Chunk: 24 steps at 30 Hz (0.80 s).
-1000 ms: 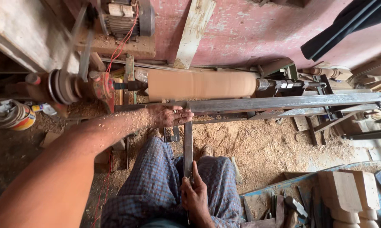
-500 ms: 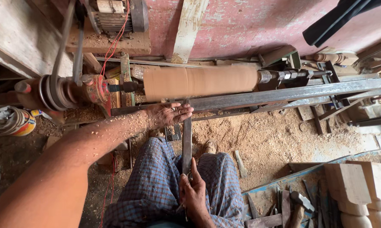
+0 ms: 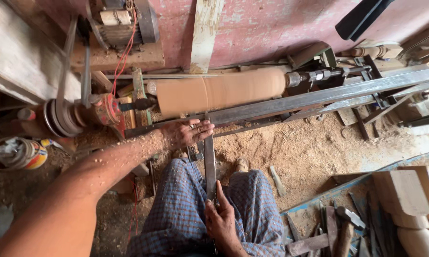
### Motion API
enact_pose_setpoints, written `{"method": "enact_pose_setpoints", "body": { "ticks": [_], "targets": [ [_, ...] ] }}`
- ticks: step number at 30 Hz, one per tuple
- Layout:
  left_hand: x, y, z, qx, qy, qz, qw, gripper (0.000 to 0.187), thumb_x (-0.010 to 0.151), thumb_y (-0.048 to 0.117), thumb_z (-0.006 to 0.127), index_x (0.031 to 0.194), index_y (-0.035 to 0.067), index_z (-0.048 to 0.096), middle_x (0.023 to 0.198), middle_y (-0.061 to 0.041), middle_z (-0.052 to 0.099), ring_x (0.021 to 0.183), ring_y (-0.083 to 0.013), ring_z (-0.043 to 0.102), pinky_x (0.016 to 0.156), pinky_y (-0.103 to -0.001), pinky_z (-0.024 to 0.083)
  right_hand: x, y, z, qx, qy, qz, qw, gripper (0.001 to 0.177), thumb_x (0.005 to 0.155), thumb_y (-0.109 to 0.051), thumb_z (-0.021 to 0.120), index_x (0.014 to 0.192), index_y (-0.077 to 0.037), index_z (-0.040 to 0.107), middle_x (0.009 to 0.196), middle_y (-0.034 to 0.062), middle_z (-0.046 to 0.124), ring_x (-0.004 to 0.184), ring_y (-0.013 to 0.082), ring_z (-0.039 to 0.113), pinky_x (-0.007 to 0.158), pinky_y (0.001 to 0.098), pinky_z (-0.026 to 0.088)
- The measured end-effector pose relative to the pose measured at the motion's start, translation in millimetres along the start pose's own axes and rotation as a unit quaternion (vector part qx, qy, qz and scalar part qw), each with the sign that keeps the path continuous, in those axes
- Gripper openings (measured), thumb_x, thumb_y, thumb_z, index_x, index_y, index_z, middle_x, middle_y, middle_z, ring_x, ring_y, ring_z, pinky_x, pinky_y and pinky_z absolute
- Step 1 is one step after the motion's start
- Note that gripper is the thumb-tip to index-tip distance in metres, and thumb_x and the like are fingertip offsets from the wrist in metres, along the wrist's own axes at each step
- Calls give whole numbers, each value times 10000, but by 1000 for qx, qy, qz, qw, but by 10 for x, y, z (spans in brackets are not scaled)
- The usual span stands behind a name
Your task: The person operates a wood lathe to shape a cylindrical wooden blank. Using a chisel, they smooth and refine the rotating wood, creating a tapered profile and removing shavings.
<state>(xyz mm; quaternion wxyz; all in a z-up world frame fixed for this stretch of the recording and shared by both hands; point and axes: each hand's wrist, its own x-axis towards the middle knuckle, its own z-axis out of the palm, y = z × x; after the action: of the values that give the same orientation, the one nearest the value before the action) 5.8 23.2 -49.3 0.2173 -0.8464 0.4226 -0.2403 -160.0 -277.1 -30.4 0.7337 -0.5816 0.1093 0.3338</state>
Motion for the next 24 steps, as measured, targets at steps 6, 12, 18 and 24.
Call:
{"method": "enact_pose_setpoints", "body": {
  "ticks": [6, 12, 18, 24],
  "targets": [
    [-7, 12, -28, -113, -59, -14, 992, 613, 942, 205, 546, 1507, 61, 356, 1621, -90, 385, 1499, -186, 347, 1275, -382, 146, 20, 57, 107, 50, -1, 7, 999, 740, 969, -35, 579, 1621, -231, 288, 562, -22, 447, 390, 73, 360, 337, 248, 301],
    [-3, -4, -17, -102, -108, -14, 989, 676, 911, 173, 542, 1534, 64, 301, 1658, -71, 308, 1520, -167, 295, 1268, -367, 146, 65, 12, 190, 69, -2, 13, 998, 751, 968, -32, 577, 1626, -238, 280, 559, -26, 432, 383, 73, 334, 330, 252, 279],
    [14, 3, 34, -128, -53, -43, 989, 629, 944, 159, 523, 1529, 62, 314, 1655, -87, 317, 1515, -199, 326, 1272, -384, 165, 79, 8, 256, 33, 19, 7, 999, 754, 966, -30, 569, 1620, -238, 257, 570, -23, 456, 399, 75, 357, 339, 259, 294],
    [-58, 62, 54, -58, -37, -7, 998, 635, 975, 172, 493, 1561, 33, 291, 1636, -111, 336, 1505, -185, 334, 1272, -381, 212, -7, 69, 131, 1, 15, -25, 1000, 731, 973, -33, 568, 1623, -207, 285, 585, -30, 457, 435, 67, 372, 371, 246, 311]
  ]
}}
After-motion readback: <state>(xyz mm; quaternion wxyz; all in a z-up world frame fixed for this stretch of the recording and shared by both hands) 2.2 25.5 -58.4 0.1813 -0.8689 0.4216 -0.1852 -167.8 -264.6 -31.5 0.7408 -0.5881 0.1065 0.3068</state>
